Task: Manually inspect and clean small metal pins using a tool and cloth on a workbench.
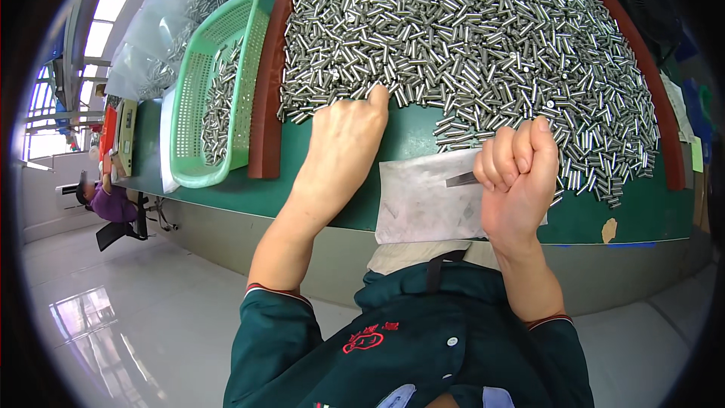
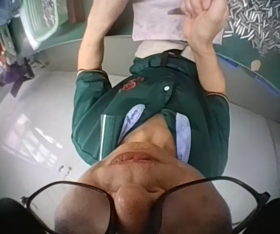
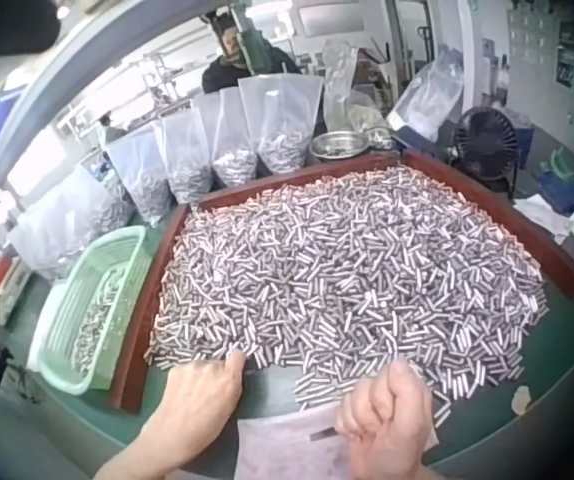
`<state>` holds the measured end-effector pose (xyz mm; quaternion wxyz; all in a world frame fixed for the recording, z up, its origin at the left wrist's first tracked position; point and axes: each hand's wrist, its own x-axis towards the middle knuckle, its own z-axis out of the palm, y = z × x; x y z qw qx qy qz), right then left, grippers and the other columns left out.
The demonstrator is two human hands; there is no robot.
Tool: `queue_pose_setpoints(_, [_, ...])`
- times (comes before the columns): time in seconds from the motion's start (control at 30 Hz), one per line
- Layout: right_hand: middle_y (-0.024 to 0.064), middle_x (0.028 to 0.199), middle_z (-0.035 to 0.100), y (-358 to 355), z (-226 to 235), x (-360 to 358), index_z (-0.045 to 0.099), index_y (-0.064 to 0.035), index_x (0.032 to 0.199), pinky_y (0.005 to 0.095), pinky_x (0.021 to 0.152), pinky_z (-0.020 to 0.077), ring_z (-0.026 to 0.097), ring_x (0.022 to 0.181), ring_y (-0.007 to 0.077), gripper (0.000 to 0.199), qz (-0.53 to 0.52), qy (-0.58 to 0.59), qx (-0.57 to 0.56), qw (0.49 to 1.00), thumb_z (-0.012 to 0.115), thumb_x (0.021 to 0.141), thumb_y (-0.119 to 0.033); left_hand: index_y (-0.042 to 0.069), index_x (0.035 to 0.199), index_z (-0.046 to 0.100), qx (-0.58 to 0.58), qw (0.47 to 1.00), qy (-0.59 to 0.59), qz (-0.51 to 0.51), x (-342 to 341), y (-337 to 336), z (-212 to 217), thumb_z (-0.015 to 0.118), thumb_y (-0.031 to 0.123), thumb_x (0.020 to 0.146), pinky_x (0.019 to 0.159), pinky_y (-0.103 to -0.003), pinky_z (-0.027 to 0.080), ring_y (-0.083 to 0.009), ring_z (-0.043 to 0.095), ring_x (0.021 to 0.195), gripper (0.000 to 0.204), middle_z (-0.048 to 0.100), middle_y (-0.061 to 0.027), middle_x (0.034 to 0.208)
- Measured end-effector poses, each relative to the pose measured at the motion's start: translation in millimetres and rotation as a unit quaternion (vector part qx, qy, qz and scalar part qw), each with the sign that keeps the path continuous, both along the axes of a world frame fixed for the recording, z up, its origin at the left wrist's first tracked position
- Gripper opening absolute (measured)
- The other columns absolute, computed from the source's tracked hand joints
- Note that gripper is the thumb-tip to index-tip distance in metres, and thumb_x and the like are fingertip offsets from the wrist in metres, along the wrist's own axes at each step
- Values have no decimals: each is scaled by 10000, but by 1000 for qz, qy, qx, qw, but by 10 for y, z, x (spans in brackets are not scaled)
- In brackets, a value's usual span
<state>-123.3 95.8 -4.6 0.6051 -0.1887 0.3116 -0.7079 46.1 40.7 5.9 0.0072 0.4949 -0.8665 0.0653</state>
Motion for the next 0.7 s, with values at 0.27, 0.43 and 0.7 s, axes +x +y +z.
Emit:
queue_pose_setpoints(0.27, [-4, 429, 263, -6, 9, -11, 264, -108, 531, 219, 355, 178, 182, 365, 65, 402, -14, -10, 3, 1000, 284, 909, -245, 9, 833, 509, 155, 937, 310, 45, 111, -32, 25, 530, 59, 773, 432, -259, 325, -131, 426, 437, 81, 448, -48, 502])
queue_pose_setpoints(0.43, [-5, 431, 261, -7, 16, 6, 259, -109, 534, 221, 358, 182, 181, 369, 66, 401, -5, -3, 2, 1000, 283, 910, -248, 23, 847, 480, 356, 701, 610, 101, 190, -34, -107, 495, 106, 834, 439, -169, 236, -23, 296, 501, 85, 396, 48, 590])
queue_pose_setpoints(0.7, [-11, 434, 249, -13, 15, 10, 248, -112, 556, 223, 361, 171, 172, 378, 69, 380, -5, -11, 1, 1000, 280, 908, -252, 39, 909, 483, 489, 502, 711, 68, 292, -72, -187, 484, 87, 841, 393, -156, 197, -21, 256, 444, 83, 535, -74, 761])
